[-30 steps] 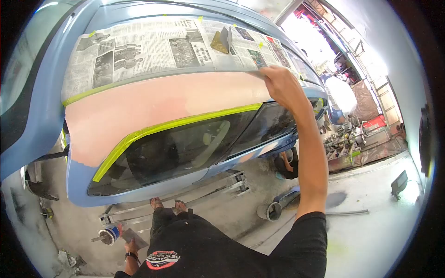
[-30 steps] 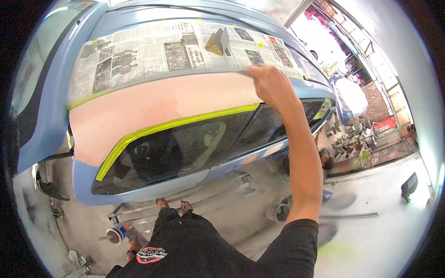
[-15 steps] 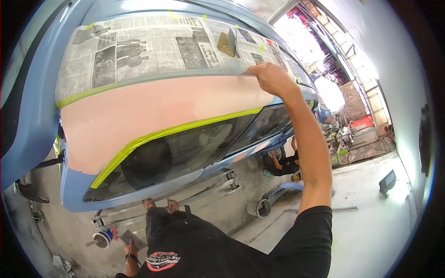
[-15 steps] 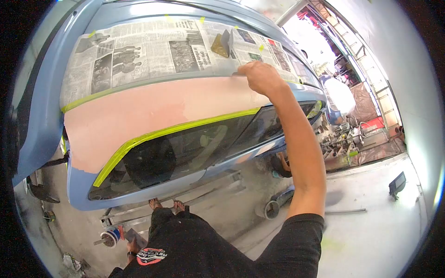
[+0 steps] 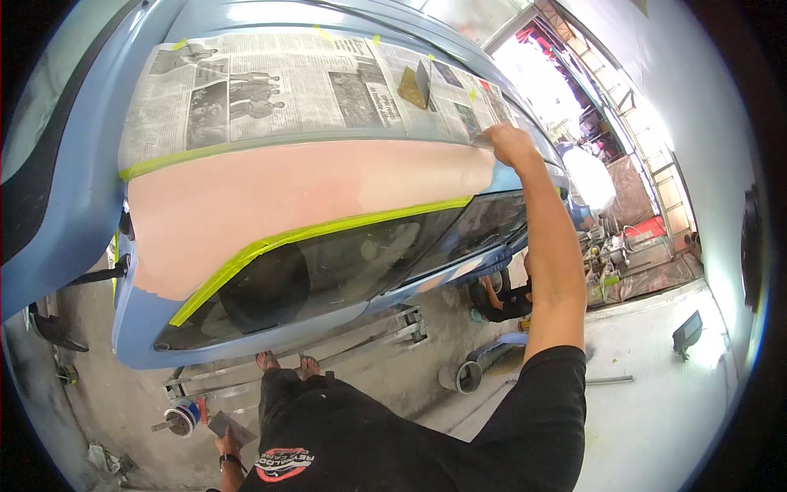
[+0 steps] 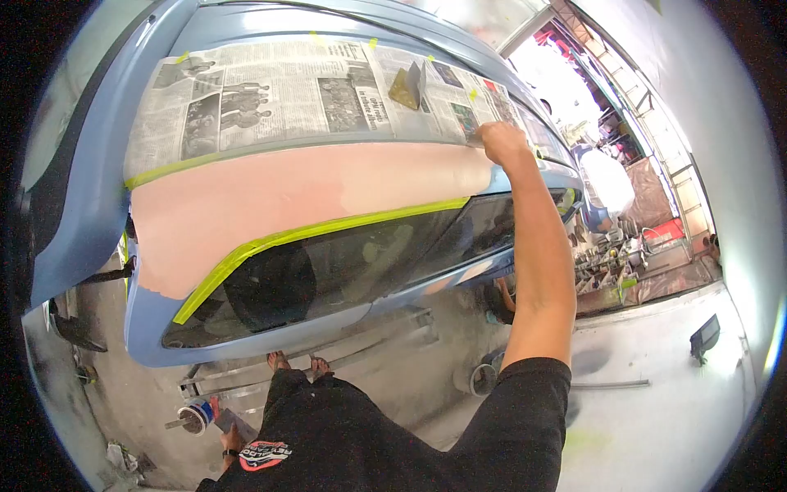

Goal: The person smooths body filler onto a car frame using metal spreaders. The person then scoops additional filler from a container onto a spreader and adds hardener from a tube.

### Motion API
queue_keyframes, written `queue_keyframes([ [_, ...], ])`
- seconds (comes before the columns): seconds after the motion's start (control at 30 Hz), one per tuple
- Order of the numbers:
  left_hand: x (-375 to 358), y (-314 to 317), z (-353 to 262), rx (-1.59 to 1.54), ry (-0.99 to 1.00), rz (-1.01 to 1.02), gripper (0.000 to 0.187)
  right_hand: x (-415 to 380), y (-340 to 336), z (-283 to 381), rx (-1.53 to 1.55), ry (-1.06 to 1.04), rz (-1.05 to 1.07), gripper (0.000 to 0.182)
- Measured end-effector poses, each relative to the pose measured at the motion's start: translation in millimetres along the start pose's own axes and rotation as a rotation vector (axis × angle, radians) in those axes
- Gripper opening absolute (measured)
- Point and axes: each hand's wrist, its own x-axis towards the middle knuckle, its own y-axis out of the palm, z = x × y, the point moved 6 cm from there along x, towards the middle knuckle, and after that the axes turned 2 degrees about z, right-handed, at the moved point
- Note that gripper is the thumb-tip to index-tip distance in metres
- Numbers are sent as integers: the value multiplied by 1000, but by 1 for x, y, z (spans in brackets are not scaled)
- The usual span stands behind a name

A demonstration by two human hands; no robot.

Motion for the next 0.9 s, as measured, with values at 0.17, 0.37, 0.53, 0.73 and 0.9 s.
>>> queue_keyframes([
  [0.17,-22,-6,-8,107,-70,-82,37,-13,-32,24,-75,35,27,37],
  [0.37,0,3,12,-69,-111,-97,37,-23,-82,88,0,-248,-153,33],
  [0.53,7,12,3,-65,-79,-100,42,-42,-143,156,138,-440,-198,32],
  [0.73,12,8,13,-15,-128,-122,51,-55,-209,247,109,-576,-84,33],
  [0.9,12,-1,34,-29,-74,-151,51,-60,-256,304,19,-638,-17,22],
])
